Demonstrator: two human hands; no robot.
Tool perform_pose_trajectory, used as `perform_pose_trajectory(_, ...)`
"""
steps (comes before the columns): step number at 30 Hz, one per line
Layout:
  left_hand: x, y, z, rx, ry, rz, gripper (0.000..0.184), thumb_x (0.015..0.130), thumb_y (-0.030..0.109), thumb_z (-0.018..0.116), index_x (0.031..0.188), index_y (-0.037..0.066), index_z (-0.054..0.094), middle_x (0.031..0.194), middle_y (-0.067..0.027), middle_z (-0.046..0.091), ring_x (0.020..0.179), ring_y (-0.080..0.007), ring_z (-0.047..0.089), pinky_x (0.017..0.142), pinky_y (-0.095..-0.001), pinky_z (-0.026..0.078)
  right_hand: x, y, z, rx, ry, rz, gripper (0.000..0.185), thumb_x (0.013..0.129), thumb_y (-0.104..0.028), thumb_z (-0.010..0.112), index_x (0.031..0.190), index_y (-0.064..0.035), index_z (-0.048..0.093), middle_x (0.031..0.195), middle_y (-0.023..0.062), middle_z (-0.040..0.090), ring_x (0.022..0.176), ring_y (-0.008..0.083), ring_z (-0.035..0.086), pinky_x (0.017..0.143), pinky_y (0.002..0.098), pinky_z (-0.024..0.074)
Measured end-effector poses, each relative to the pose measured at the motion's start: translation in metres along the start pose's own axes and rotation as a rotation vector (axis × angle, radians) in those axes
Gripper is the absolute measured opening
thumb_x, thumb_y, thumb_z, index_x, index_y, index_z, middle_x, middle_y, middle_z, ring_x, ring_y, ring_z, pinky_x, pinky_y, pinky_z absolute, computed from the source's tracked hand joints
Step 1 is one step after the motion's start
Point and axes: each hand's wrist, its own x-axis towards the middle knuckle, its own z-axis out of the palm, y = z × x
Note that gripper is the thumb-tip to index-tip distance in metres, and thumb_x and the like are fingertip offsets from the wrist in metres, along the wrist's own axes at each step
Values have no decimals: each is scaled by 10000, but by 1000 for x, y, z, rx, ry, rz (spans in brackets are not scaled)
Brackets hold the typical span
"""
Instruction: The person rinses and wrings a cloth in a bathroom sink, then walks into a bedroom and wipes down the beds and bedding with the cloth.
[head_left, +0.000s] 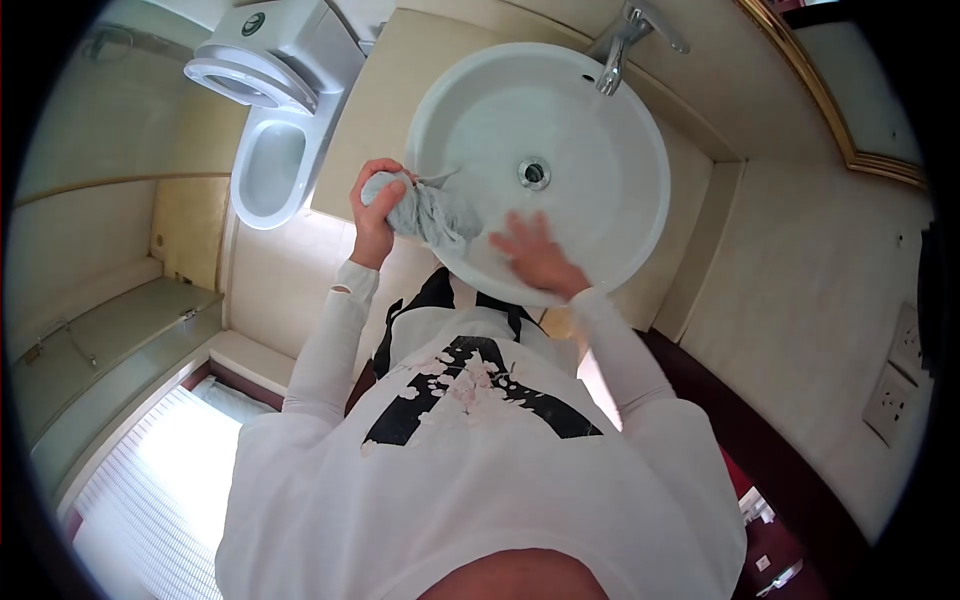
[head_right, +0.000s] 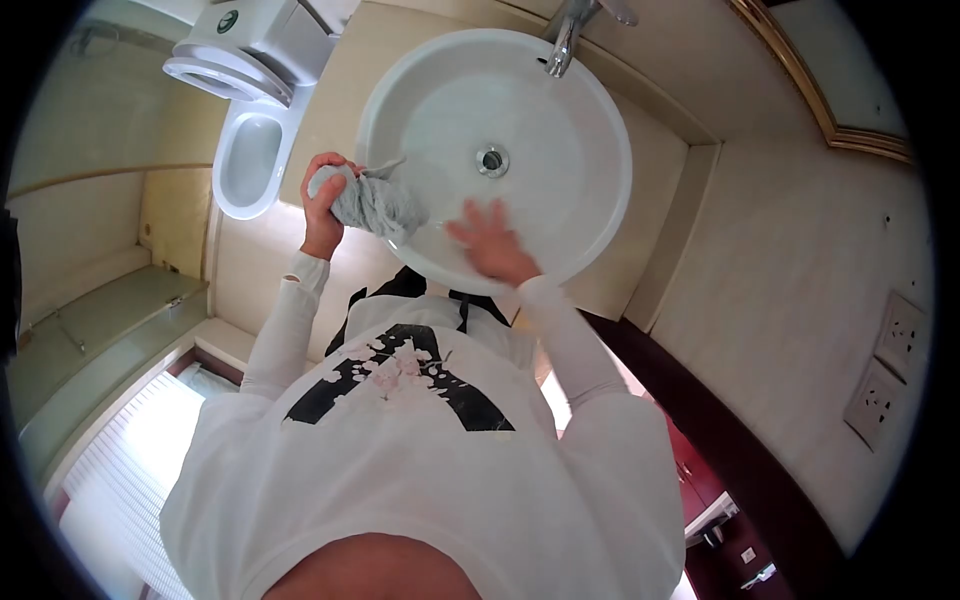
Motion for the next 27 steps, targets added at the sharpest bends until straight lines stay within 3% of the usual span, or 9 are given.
perform_pose_trajectory(1, 1, 0, 1, 13, -1, -2, 342, 732, 201, 592, 1009, 16, 511, 864, -110, 566, 860, -224, 566, 905, -384, 446, 1, -36, -34, 116, -84, 8, 519, 861, -179, 494, 1358, -270, 377, 1520, 82, 106, 1361, 476, 21, 1036, 636, 216)
perform_pose_trajectory(4, 0, 3, 2, 14, 3, -16, 356, 726, 215, 603, 1008, 18, 511, 859, -108, 563, 862, -224, 565, 910, -385, 443, 57, -52, -33, 105, 397, -169, 525, 789, -155, 570, 1296, -135, 436, 1437, 58, 286, 1328, 397, 224, 1010, 483, 338)
perform_pose_trajectory(6, 0, 5, 2, 29, 9, -20, 361, 726, 224, 608, 1007, 19, 511, 860, -108, 563, 860, -224, 566, 911, -385, 443, 99, -44, -60, -51, 473, -200, 565, 734, -141, 619, 1272, -101, 454, 1374, 34, 366, 1285, 326, 310, 939, 465, 390)
perform_pose_trajectory(10, -1, 6, 4, 54, 21, -17, 367, 730, 236, 617, 1007, 20, 513, 862, -109, 567, 858, -231, 573, 894, -378, 448, 123, 25, -101, -384, 599, -102, 578, 761, -225, 638, 1297, -317, 441, 1399, 6, 363, 1264, 280, 357, 912, 529, 370)
perform_pose_trajectory(13, -2, 4, 3, 30, 27, -33, 365, 734, 237, 619, 1008, 22, 514, 868, -111, 571, 869, -237, 576, 876, -369, 451, 96, 87, -112, -296, 509, -75, 614, 805, -255, 608, 1361, -345, 363, 1489, 16, 234, 1341, 362, 214, 935, 581, 325)
perform_pose_trajectory(17, 0, 1, 2, 12, 20, -13, 361, 730, 227, 622, 1010, 24, 515, 873, -111, 573, 879, -240, 577, 866, -363, 451, 20, 77, -93, -111, 94, 361, 692, 819, -194, 570, 1414, -359, 256, 1532, 45, 1, 1361, 468, -15, 972, 701, 230)
perform_pose_trajectory(21, 0, -3, -1, -41, 25, 29, 270, 734, 138, 614, 964, 18, 541, 859, -85, 584, 861, -209, 587, 819, -331, 448, -20, 17, -39, -15, 11, 152, 683, 801, -136, 553, 1403, -338, 300, 1531, 62, 15, 1354, 487, -13, 980, 719, 197)
perform_pose_trajectory(23, 1, -2, -1, 25, 12, 2, 363, 720, 232, 630, 995, 26, 514, 867, -108, 573, 874, -233, 576, 878, -371, 450, -3, -24, -40, -65, -17, -1, 643, 783, -136, 572, 1372, -285, 361, 1511, 82, 117, 1351, 475, 63, 994, 668, 238)
perform_pose_trajectory(27, -1, 2, 3, 26, 30, -17, 359, 719, 238, 632, 986, 27, 514, 851, -104, 570, 855, -226, 573, 889, -379, 448, 80, -40, -35, -14, 499, -327, 536, 772, -203, 613, 1278, -120, 456, 1391, 94, 346, 1317, 366, 262, 1009, 457, 315)
